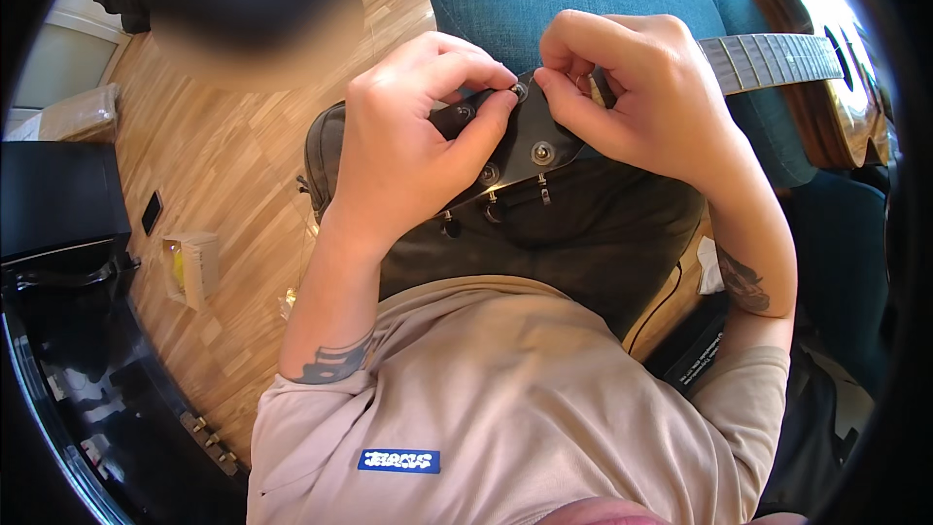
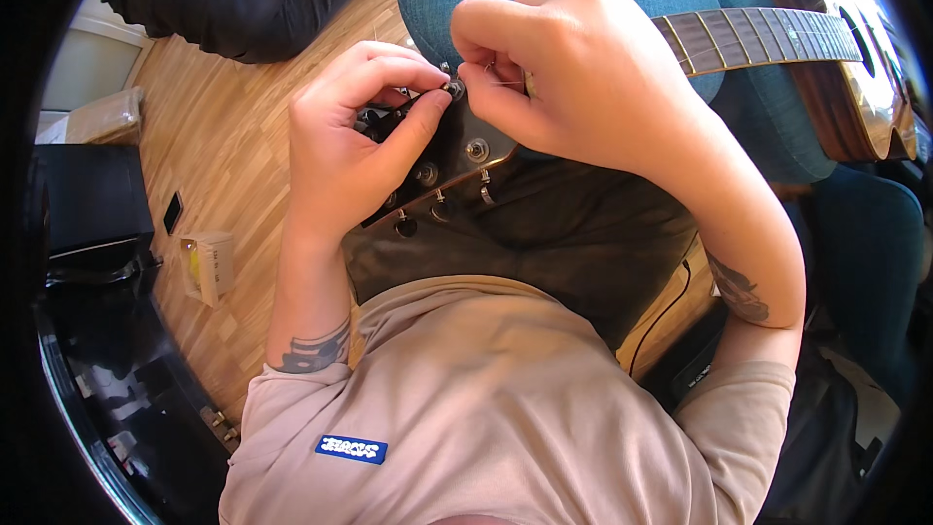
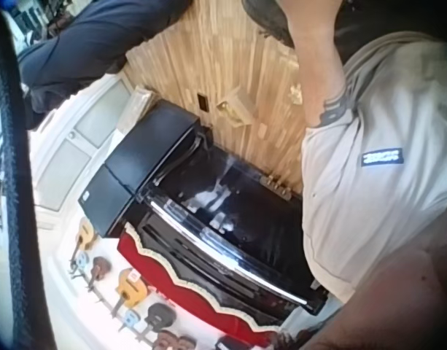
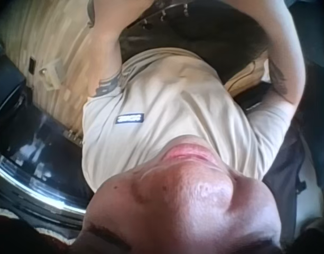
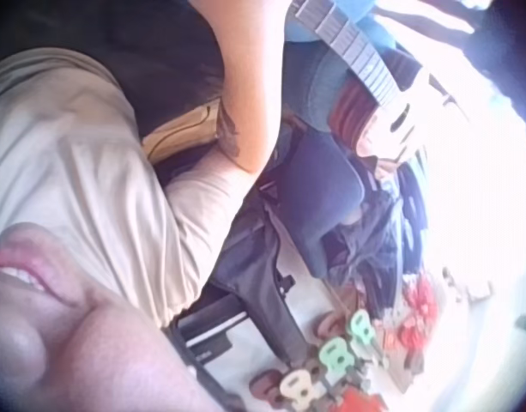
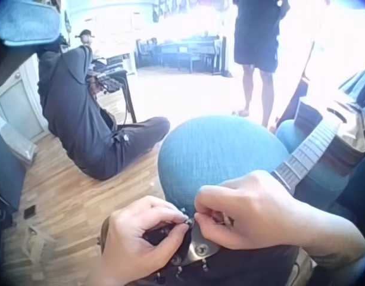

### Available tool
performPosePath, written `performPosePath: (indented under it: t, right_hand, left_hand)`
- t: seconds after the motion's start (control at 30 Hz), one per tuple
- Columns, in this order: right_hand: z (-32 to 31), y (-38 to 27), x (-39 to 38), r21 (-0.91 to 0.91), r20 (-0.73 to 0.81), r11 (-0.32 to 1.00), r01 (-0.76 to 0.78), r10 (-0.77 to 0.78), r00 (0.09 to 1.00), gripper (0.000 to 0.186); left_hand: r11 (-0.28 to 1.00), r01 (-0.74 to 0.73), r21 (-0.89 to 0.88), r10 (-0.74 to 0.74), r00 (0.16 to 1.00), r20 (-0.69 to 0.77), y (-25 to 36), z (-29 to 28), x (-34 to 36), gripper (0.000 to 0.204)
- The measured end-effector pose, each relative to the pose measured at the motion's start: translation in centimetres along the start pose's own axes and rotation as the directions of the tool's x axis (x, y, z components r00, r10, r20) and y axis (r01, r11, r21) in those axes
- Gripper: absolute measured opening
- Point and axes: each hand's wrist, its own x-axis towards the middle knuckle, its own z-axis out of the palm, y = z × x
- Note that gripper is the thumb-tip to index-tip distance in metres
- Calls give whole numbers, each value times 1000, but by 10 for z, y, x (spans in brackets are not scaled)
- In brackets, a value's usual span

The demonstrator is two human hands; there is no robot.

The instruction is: The person is sitting on the floor in a music store, replacing a string on an acoustic guitar. They thread a new string through the bridge, pull it taut, and secure it at the tuning peg on the headstock.

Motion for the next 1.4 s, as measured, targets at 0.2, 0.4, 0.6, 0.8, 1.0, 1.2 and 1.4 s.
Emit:
performPosePath:
  t: [0.2, 0.4, 0.6, 0.8, 1.0, 1.2, 1.4]
  right_hand:
    - [1, 0, 1, -17, -33, 1000, 14, -14, 999, 13]
    - [0, -1, 0, 7, -25, 1000, 3, -2, 1000, 13]
    - [0, -2, -3, 31, -17, 1000, -5, 6, 1000, 13]
    - [-3, -3, -1, 26, 18, 999, 20, -20, 1000, 11]
    - [-8, -16, 2, -168, -16, 981, 95, -99, 995, 16]
    - [-18, -19, 1, -248, 133, 956, 155, -125, 983, 21]
    - [-21, -24, 4, -290, 218, 939, 185, -123, 968, 21]
  left_hand:
    - [995, -103, 17, 102, 994, 43, -3, -5, 7, 17]
    - [984, -178, 8, 176, 977, 125, -14, -12, 13, 15]
    - [940, -341, -2, 337, 929, 156, -22, -13, 20, 17]
    - [921, -386, 54, 381, 920, 90, -20, -8, 17, 19]
    - [935, -341, 99, 342, 940, 0, -9, -4, 15, 18]
    - [966, -226, 124, 239, 966, -99, 3, 4, 8, 16]
    - [977, -178, 118, 195, 969, -152, 1, 5, 4, 14]
